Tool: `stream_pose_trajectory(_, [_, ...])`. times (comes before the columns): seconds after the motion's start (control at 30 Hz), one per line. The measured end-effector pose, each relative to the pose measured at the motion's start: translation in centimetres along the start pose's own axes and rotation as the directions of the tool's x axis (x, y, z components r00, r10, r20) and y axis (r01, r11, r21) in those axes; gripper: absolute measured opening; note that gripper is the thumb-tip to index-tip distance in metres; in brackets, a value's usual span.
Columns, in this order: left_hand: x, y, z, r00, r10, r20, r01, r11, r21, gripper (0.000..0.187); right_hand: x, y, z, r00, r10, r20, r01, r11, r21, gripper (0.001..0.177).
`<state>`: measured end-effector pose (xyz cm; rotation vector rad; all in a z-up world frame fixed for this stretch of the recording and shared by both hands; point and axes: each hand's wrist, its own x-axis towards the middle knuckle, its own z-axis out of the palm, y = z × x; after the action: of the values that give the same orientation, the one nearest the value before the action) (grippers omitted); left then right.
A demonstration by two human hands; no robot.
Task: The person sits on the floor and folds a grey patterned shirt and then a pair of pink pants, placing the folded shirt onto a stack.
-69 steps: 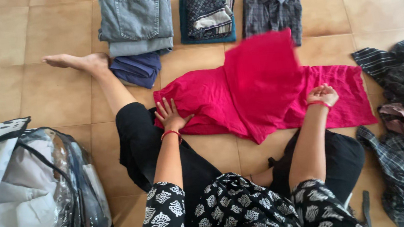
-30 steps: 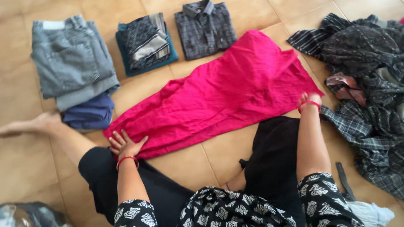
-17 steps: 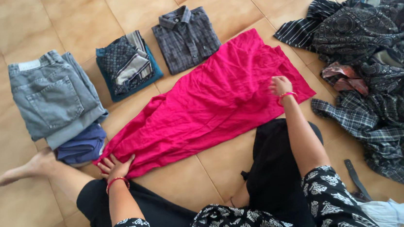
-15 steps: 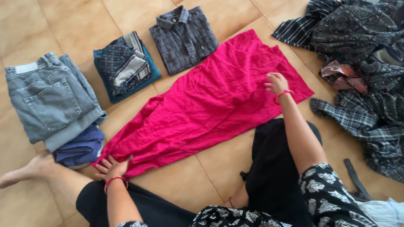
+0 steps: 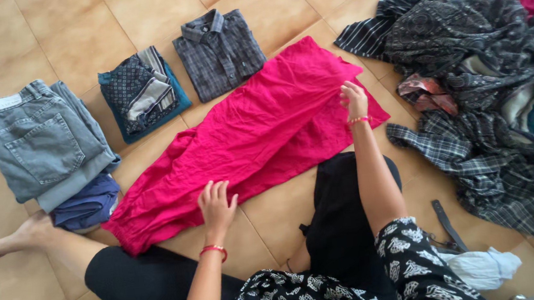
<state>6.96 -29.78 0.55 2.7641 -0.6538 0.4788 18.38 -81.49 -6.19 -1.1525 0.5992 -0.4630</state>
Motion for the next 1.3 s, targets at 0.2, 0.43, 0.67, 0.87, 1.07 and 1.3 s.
stream_pose_trajectory(0.2, [-0.2,-1.1,3.9,0.994,-0.065,0.089,0.073,0.994,-0.086,0.026,-3.4,-0.9,-3.2,0.734,-0.668,-0.123,0.598,0.722,-0.349,0.030])
stream_pose_trajectory(0.43, [-0.6,-2.0,-1.3,0.998,0.007,-0.068,-0.024,0.965,-0.262,0.012,-4.7,-1.2,-4.8,0.918,-0.019,-0.395,0.141,0.949,0.282,0.023])
stream_pose_trajectory(0.67, [-3.1,-3.6,-0.2,0.963,-0.199,0.179,0.248,0.916,-0.315,0.024,-5.9,1.4,-0.8,0.799,-0.601,0.035,0.466,0.582,-0.666,0.029])
stream_pose_trajectory(0.87, [-3.3,-6.0,3.0,0.894,-0.284,0.346,0.371,0.903,-0.218,0.034,-6.5,3.2,2.1,0.885,-0.236,0.402,0.466,0.482,-0.742,0.037])
stream_pose_trajectory(1.07, [-3.0,-6.1,4.0,0.858,-0.318,0.403,0.402,0.905,-0.141,0.031,-4.2,1.9,0.4,0.940,-0.290,0.180,0.325,0.595,-0.735,0.030])
stream_pose_trajectory(1.3, [-3.4,-6.5,4.2,0.797,-0.300,0.524,0.413,0.904,-0.112,0.035,-1.4,2.0,1.0,0.885,-0.403,0.234,0.412,0.443,-0.796,0.027])
